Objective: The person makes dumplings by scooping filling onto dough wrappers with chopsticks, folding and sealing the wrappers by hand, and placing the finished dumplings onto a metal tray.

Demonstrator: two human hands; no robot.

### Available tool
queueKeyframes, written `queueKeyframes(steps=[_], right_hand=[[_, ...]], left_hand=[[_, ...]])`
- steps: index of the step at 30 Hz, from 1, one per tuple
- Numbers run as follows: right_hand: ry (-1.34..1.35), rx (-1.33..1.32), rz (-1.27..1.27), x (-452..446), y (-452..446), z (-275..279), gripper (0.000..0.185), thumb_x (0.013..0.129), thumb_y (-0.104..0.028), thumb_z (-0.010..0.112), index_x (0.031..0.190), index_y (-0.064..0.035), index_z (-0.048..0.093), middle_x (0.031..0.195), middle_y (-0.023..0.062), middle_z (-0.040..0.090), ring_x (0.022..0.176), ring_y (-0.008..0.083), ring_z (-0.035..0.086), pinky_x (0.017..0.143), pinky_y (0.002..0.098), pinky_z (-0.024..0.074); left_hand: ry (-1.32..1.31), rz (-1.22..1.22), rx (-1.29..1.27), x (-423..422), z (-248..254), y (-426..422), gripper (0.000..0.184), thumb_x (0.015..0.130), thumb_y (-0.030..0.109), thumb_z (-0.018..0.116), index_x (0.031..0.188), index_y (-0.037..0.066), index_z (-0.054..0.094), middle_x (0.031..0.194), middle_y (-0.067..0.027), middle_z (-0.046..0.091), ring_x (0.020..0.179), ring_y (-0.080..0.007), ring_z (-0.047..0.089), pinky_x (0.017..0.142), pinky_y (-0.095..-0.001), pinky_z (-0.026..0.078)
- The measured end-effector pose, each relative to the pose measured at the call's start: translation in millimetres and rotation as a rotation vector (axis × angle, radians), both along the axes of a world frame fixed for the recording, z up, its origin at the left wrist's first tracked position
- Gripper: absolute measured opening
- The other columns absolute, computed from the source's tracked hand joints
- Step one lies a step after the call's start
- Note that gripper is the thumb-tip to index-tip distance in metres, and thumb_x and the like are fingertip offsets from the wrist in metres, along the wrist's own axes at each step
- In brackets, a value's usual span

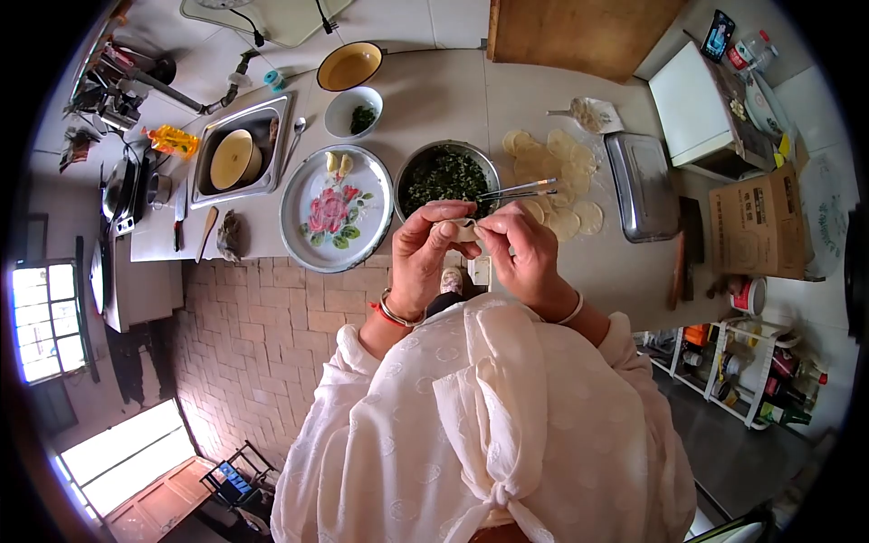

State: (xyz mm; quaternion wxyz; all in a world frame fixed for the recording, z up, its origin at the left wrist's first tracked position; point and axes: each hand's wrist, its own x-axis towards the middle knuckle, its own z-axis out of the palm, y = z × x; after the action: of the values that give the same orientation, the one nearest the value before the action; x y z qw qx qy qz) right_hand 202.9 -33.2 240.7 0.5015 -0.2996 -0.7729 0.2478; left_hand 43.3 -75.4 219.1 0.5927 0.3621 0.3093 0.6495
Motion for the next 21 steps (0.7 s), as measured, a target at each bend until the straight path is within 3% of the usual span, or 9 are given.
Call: queueKeyframes(steps=[2, 5, 8, 11, 14, 17, 20, 21], right_hand=[[-0.004, 0.054, -0.018, -1, -2, -1, 0.013, 0.087, -0.001, 0.068, 0.099, -0.0003, 0.061, 0.078, 0.0101, 0.059, 0.063, 0.0209, 0.063, 0.054, 0.0318, 0.0491], [0.06, -0.181, -0.004, -5, -10, 6, 0.017, 0.087, -0.002, 0.069, 0.102, 0.0007, 0.062, 0.078, 0.0083, 0.06, 0.063, 0.0177, 0.063, 0.055, 0.0298, 0.0495], [0.141, -0.495, 0.149, -2, -7, 18, 0.017, 0.087, -0.001, 0.069, 0.103, 0.0012, 0.062, 0.078, 0.0069, 0.06, 0.062, 0.0149, 0.064, 0.055, 0.0277, 0.0497], [0.189, -0.581, 0.183, 0, -6, 12, 0.014, 0.086, 0.0, 0.069, 0.099, 0.0002, 0.063, 0.077, 0.0053, 0.061, 0.064, 0.0116, 0.064, 0.056, 0.0259, 0.0496], [0.069, -0.305, 0.096, 0, -5, 11, 0.01, 0.086, 0.002, 0.067, 0.096, -0.0005, 0.063, 0.077, 0.0047, 0.062, 0.064, 0.0095, 0.062, 0.056, 0.026, 0.0494], [0.052, -0.082, 0.03, -1, -6, 10, 0.008, 0.087, 0.004, 0.065, 0.093, -0.0004, 0.062, 0.076, 0.0039, 0.06, 0.064, 0.0081, 0.06, 0.054, 0.025, 0.0477], [0.281, -0.368, 0.081, 3, -8, 9, 0.003, 0.09, 0.002, 0.062, 0.092, -0.0004, 0.061, 0.077, 0.0021, 0.058, 0.063, 0.0088, 0.056, 0.053, 0.024, 0.0449], [0.401, -0.582, 0.15, 6, -10, 20, 0.002, 0.093, -0.001, 0.06, 0.091, -0.0013, 0.06, 0.078, 0.0016, 0.057, 0.062, 0.0097, 0.053, 0.054, 0.0233, 0.043]], left_hand=[[0.006, 0.015, 0.011, 1, -1, -1, 0.019, 0.098, 0.016, 0.058, 0.108, 0.001, 0.063, 0.116, -0.014, 0.062, 0.084, -0.0182, 0.067, 0.065, -0.0296, 0.056], [0.004, 0.073, -0.019, 4, 3, 0, 0.011, 0.095, 0.011, 0.061, 0.099, 0.001, 0.063, 0.112, -0.0125, 0.062, 0.081, -0.0175, 0.066, 0.065, -0.0289, 0.058], [0.071, 0.064, 0.019, 2, 3, 0, 0.013, 0.096, 0.014, 0.06, 0.1, 0.002, 0.062, 0.108, -0.0112, 0.061, 0.082, -0.0162, 0.066, 0.062, -0.028, 0.056], [0.106, 0.063, 0.007, 2, 6, -1, 0.013, 0.096, 0.014, 0.061, 0.1, 0.002, 0.062, 0.109, -0.0111, 0.059, 0.081, -0.016, 0.065, 0.062, -0.0277, 0.056], [0.105, 0.037, 0.037, 2, 6, 1, 0.01, 0.094, 0.008, 0.062, 0.1, -0.001, 0.062, 0.111, -0.0112, 0.059, 0.082, -0.0175, 0.066, 0.064, -0.0283, 0.058], [0.125, -0.02, 0.082, -2, 3, 1, 0.022, 0.099, 0.019, 0.057, 0.109, 0.0, 0.061, 0.116, -0.0129, 0.059, 0.089, -0.0178, 0.066, 0.069, -0.0294, 0.057], [-0.045, 0.001, 0.013, -2, 13, 0, 0.045, 0.102, 0.04, 0.047, 0.123, 0.001, 0.056, 0.124, -0.0146, 0.058, 0.105, -0.0199, 0.062, 0.087, -0.0347, 0.052], [0.106, -0.003, 0.078, -3, 12, 4, 0.068, 0.099, 0.057, 0.04, 0.134, -0.001, 0.046, 0.131, -0.0184, 0.055, 0.119, -0.0255, 0.054, 0.102, -0.0421, 0.041]])
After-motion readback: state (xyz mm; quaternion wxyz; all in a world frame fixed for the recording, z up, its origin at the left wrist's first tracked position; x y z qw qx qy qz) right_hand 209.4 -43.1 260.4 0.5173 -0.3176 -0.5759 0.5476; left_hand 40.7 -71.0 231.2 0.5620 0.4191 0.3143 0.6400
